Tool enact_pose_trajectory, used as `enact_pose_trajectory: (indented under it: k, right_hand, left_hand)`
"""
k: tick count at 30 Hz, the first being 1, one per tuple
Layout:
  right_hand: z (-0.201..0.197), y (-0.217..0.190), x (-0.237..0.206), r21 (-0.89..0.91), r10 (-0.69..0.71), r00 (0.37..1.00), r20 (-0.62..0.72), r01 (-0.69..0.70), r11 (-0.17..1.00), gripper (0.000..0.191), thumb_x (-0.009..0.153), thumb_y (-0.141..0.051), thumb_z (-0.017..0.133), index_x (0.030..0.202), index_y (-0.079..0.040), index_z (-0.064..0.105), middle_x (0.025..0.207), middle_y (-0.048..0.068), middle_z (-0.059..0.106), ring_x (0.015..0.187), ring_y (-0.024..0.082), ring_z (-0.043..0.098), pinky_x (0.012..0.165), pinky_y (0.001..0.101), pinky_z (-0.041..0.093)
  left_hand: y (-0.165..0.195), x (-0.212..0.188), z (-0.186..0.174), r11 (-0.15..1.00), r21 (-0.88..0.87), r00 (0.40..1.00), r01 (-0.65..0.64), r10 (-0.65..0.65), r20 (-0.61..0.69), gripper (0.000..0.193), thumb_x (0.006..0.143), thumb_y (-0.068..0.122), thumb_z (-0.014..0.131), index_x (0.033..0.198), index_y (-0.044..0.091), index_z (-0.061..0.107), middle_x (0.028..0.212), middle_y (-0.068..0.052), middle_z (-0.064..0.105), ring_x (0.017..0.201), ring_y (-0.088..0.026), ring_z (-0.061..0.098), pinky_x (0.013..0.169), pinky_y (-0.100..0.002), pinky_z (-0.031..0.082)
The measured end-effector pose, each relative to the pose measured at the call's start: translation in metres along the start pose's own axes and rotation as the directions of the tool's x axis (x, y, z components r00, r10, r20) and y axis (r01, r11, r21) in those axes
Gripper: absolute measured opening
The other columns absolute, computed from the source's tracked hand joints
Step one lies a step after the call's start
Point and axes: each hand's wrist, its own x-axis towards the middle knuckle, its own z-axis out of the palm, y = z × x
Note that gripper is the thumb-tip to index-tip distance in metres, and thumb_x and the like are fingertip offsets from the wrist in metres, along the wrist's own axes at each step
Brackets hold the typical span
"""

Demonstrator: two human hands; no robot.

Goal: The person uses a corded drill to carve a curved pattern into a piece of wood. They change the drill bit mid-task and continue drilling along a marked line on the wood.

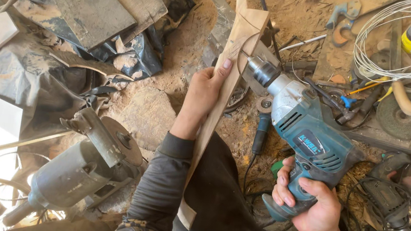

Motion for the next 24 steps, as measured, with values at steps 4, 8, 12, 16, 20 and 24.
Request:
enact_pose_trajectory:
  k: [4,8,12,16,20,24]
  right_hand:
    - [0.005,-0.004,0.001,0.015,-0.009,1.000,0.006,0.009,1.000,0.043,0.088,-0.021,0.067,0.120,0.005,0.055,0.090,0.016,0.058,0.060,0.019,0.053,0.064,0.0395,0.045]
    - [0.012,-0.031,0.008,0.049,-0.055,0.997,0.056,0.052,0.997,0.040,0.092,-0.018,0.066,0.122,0.005,0.055,0.091,0.016,0.057,0.064,0.021,0.055,0.068,0.0401,0.045]
    - [0.024,-0.061,0.022,-0.192,-0.166,0.986,0.028,0.168,0.967,0.040,0.089,-0.015,0.065,0.121,0.007,0.057,0.089,0.018,0.058,0.063,0.021,0.055,0.066,0.0410,0.046]
    - [0.037,-0.060,0.040,-0.346,-0.183,0.983,-0.005,0.170,0.923,0.035,0.086,-0.009,0.062,0.116,0.009,0.059,0.088,0.020,0.060,0.061,0.022,0.056,0.065,0.0441,0.048]
    - [0.035,-0.035,0.055,-0.416,-0.202,0.979,0.029,0.195,0.888,0.032,0.087,-0.006,0.062,0.115,0.008,0.059,0.089,0.020,0.060,0.064,0.022,0.057,0.068,0.0440,0.050]
    - [0.022,-0.016,0.060,-0.386,-0.169,0.985,0.024,0.165,0.908,0.031,0.089,-0.007,0.062,0.116,0.007,0.058,0.089,0.019,0.061,0.067,0.021,0.058,0.070,0.0434,0.050]
  left_hand:
    - [0.006,0.006,0.008,1.000,-0.027,1.000,0.002,-0.002,0.007,0.061,0.096,0.055,0.061,0.085,-0.003,0.076,0.065,-0.005,0.066,0.059,-0.008,0.056,0.053,-0.028,0.046]
    - [0.024,0.030,0.028,0.980,-0.010,0.980,-0.196,0.197,0.019,0.063,0.101,0.055,0.056,0.083,-0.003,0.072,0.066,-0.004,0.065,0.063,-0.006,0.056,0.055,-0.028,0.048]
    - [0.033,0.059,0.051,0.961,-0.131,0.969,-0.245,0.248,0.006,0.065,0.104,0.054,0.046,0.079,0.000,0.072,0.062,-0.002,0.064,0.058,-0.009,0.057,0.054,-0.028,0.049]
    - [0.010,0.072,0.047,0.930,-0.231,0.957,-0.287,0.289,-0.023,0.067,0.107,0.054,0.038,0.079,0.002,0.070,0.064,-0.003,0.062,0.056,-0.011,0.053,0.053,-0.030,0.045]
    - [-0.019,0.081,0.044,0.937,-0.202,0.957,-0.286,0.268,-0.111,0.070,0.108,0.054,0.037,0.073,0.001,0.067,0.062,-0.002,0.060,0.060,-0.009,0.052,0.057,-0.029,0.045]
    - [-0.035,0.085,0.044,0.943,-0.198,0.959,-0.269,0.243,-0.145,0.067,0.112,0.052,0.040,0.076,-0.002,0.057,0.066,-0.003,0.051,0.067,-0.009,0.044,0.059,-0.030,0.043]
